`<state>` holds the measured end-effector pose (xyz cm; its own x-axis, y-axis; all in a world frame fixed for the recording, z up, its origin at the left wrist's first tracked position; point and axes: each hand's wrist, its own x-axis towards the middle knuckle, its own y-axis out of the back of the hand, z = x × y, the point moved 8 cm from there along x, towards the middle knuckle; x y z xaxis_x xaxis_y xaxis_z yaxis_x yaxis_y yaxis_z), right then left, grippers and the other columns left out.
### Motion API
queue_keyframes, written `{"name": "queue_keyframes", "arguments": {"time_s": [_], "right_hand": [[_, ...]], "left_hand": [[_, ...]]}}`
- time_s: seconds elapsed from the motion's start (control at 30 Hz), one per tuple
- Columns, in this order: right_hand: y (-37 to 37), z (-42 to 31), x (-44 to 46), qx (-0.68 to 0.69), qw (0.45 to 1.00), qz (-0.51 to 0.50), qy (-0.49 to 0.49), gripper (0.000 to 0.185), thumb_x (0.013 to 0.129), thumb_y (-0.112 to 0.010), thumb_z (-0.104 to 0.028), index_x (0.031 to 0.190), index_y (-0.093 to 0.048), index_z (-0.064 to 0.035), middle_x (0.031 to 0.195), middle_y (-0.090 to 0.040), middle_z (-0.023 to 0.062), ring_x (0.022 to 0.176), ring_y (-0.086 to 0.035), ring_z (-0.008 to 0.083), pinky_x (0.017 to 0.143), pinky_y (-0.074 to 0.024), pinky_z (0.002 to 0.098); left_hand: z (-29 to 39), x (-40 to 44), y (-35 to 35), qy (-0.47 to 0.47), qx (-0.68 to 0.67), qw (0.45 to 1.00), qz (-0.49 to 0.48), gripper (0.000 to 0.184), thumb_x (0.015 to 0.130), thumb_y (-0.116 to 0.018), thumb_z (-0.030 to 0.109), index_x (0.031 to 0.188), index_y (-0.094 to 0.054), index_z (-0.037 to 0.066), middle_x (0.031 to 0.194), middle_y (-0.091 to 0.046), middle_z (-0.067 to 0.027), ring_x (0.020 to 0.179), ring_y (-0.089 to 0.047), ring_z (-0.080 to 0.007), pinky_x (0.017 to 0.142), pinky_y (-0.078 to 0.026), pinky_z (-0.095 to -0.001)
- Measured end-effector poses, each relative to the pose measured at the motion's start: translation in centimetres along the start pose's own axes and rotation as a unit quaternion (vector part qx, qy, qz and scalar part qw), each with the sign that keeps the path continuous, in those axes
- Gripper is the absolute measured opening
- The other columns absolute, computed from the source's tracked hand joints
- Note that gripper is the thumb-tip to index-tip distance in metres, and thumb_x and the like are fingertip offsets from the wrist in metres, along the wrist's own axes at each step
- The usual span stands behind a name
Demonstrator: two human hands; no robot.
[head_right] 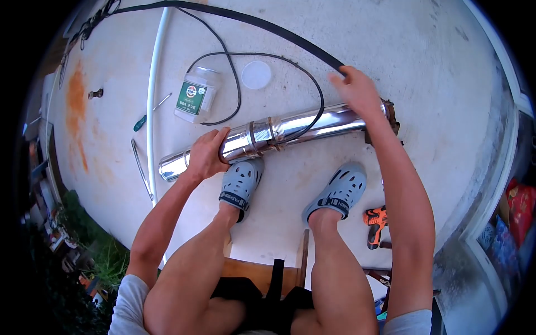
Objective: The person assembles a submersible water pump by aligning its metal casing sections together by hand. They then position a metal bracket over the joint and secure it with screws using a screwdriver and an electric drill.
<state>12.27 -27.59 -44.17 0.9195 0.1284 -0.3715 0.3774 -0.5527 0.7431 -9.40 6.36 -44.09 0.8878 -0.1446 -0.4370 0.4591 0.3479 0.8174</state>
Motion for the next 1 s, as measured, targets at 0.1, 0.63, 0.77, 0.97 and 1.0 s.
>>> {"name": "queue_keyframes", "arguments": {"time_s": [0.1, 0.63, 0.77, 0.97, 1.0], "right_hand": [[-4.3, -1.6, 0.3, -0.103, 0.993, -0.054, -0.012, 0.054, 0.089, -0.070, -0.037, 0.131, -0.066, -0.0022, 0.111, -0.073, 0.0236, 0.105, -0.071, 0.0361, 0.092, -0.0539, 0.0430], [4.1, 2.7, -5.4, 0.516, 0.852, -0.055, -0.077, 0.018, 0.088, -0.069, -0.009, 0.104, -0.074, -0.0022, 0.074, -0.063, 0.0013, 0.070, -0.054, 0.0127, 0.069, -0.0427, 0.0268], [6.0, 4.2, -6.5, 0.332, 0.926, 0.144, -0.111, 0.022, 0.097, -0.070, -0.021, 0.109, -0.075, -0.0032, 0.071, -0.062, 0.0007, 0.068, -0.052, 0.0077, 0.066, -0.0391, 0.0245], [7.2, 12.1, -9.5, 0.096, 0.924, 0.367, -0.043, 0.027, 0.098, -0.067, -0.015, 0.120, -0.069, -0.0001, 0.097, -0.071, 0.0110, 0.087, -0.065, 0.0190, 0.086, -0.0502, 0.0316], [5.9, 13.9, -9.5, 0.159, 0.931, 0.319, -0.083, 0.027, 0.097, -0.067, -0.013, 0.121, -0.068, -0.0005, 0.104, -0.070, 0.0117, 0.095, -0.065, 0.0209, 0.091, -0.0496, 0.0326]], "left_hand": [[-0.1, 0.0, 0.3, -0.018, -0.020, 0.999, 0.030, 0.096, 0.052, -0.088, 0.013, 0.140, -0.050, 0.013, 0.110, -0.063, -0.0162, 0.103, -0.062, -0.0396, 0.094, -0.050, -0.0473], [-0.6, 0.2, -0.4, -0.045, -0.037, 0.998, 0.019, 0.102, 0.052, -0.087, 0.016, 0.145, -0.045, 0.010, 0.124, -0.060, -0.0176, 0.112, -0.057, -0.0406, 0.098, -0.047, -0.0469], [-0.9, 0.3, 0.4, -0.068, -0.052, 0.996, 0.030, 0.091, 0.065, -0.089, 0.042, 0.141, -0.052, 0.007, 0.120, -0.062, -0.0181, 0.110, -0.060, -0.0390, 0.096, -0.049, -0.0470], [-4.0, 2.4, -0.5, 0.153, -0.234, 0.959, 0.038, 0.069, 0.089, -0.071, 0.055, 0.127, -0.062, -0.002, 0.108, -0.067, -0.0227, 0.097, -0.066, -0.0353, 0.089, -0.053, -0.0419], [-4.4, 2.4, -0.2, 0.150, -0.228, 0.958, 0.084, 0.069, 0.089, -0.072, 0.054, 0.127, -0.061, -0.003, 0.108, -0.067, -0.0234, 0.097, -0.066, -0.0352, 0.089, -0.053, -0.0422]]}}
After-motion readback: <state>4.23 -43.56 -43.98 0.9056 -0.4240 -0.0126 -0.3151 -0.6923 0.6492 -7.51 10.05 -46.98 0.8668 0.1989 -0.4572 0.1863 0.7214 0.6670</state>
